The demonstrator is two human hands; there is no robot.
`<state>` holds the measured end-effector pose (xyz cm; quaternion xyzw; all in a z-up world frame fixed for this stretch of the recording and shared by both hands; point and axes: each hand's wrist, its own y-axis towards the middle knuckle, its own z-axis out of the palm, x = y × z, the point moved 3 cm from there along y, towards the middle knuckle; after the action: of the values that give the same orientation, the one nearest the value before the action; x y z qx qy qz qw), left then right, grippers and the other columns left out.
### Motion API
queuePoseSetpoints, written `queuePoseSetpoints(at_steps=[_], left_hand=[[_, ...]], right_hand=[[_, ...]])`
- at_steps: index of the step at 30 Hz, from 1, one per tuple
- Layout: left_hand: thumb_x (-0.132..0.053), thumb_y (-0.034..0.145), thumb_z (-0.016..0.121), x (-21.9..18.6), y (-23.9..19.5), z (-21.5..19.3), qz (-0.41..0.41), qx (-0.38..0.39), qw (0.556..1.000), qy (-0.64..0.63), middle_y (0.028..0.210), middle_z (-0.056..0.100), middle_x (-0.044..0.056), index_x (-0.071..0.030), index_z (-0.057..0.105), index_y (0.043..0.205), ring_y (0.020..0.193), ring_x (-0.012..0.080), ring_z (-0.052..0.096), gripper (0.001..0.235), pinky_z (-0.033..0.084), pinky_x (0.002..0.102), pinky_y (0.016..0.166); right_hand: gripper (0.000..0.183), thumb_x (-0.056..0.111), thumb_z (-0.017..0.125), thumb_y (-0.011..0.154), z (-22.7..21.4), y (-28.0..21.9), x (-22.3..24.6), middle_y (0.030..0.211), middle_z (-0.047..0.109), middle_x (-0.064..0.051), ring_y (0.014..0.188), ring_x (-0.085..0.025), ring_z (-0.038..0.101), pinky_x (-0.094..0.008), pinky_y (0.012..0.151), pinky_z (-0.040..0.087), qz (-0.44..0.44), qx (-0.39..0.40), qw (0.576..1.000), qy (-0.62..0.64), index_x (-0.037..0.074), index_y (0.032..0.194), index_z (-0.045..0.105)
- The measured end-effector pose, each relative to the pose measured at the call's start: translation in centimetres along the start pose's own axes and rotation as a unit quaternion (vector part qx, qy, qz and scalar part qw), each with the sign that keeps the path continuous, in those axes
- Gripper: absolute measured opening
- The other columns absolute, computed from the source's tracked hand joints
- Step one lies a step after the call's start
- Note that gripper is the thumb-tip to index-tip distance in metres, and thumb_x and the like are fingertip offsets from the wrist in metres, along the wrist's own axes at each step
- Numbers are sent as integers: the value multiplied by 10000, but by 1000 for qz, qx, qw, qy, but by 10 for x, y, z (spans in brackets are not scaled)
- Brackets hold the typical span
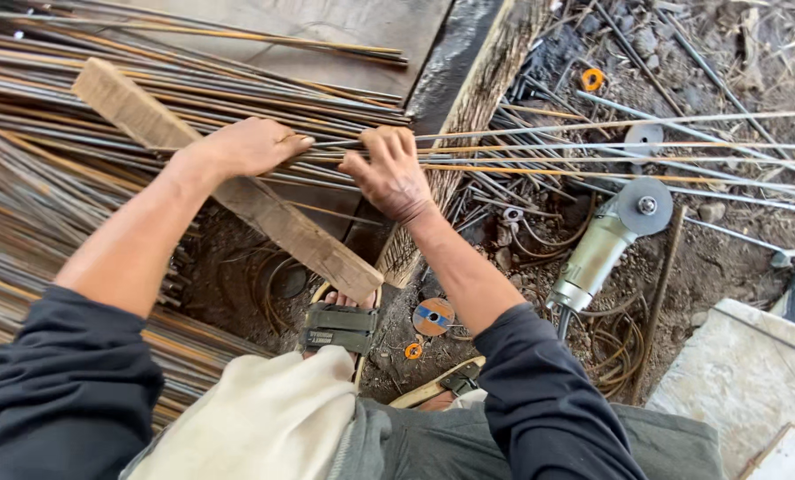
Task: The person uses an angle grinder to cut a bundle of metal rods resting on a wooden plank. Sparks fly as the tool slices through the metal. The person then gathers the cut pieces and organizes them into a neat pile.
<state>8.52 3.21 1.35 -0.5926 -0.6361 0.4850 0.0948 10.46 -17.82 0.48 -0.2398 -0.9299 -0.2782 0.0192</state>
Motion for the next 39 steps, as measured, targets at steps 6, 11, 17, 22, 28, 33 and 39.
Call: queuePoseSetpoints(at_steps=[6,11,17,22,28,33,39], left_hand=[[-532,950,306,-1,11,-3,6,57,998,-7,623,663,138,-107,647,837,832,397,641,556,469,487,822],[-520,982,282,-5,5,-7,0,55,998,-23,576,634,132,-94,596,756,728,389,629,576,466,479,762],[-651,930,222,-4,5,5,-3,47,999,9,760,661,148,-132,622,902,854,395,626,656,455,500,824],[-712,870,331,-28,-23,-7,-11,24,985,169,935,699,194,-161,623,1114,969,394,648,670,479,483,868],[-688,892,332,-26,-30,1,16,-61,979,196,802,684,169,-137,603,910,871,380,668,615,510,472,791],[-731,915,331,-23,-22,-9,33,-165,960,223,786,683,144,-147,578,859,833,350,681,636,521,454,732],[-785,877,286,-30,-8,-10,15,-145,963,228,790,700,146,-153,605,853,825,372,684,709,514,473,748]], right_hand=[[74,144,482,850,-19,16,6,714,429,-53,659,-234,492,-360,664,417,-62,-15,998,-25,139,785,516],[129,86,440,851,-22,18,1,697,411,-80,629,-262,469,-358,612,409,-68,-13,998,13,105,723,452],[150,99,452,859,-24,19,-2,688,399,-88,610,-274,457,-367,587,397,-57,-18,998,28,90,710,442],[163,178,485,876,-29,12,-3,696,406,-82,616,-266,475,-358,602,414,-26,-22,999,38,92,740,458],[271,378,550,911,-71,-57,10,813,457,-65,745,-239,510,-353,715,421,41,33,996,69,110,898,513],[213,380,590,897,-98,-108,-18,836,457,-11,792,-184,523,-316,723,408,134,79,988,-4,177,863,536],[221,327,733,831,-136,-170,-78,933,524,4,955,-196,528,-323,809,389,315,-18,941,-124,198,946,595]])
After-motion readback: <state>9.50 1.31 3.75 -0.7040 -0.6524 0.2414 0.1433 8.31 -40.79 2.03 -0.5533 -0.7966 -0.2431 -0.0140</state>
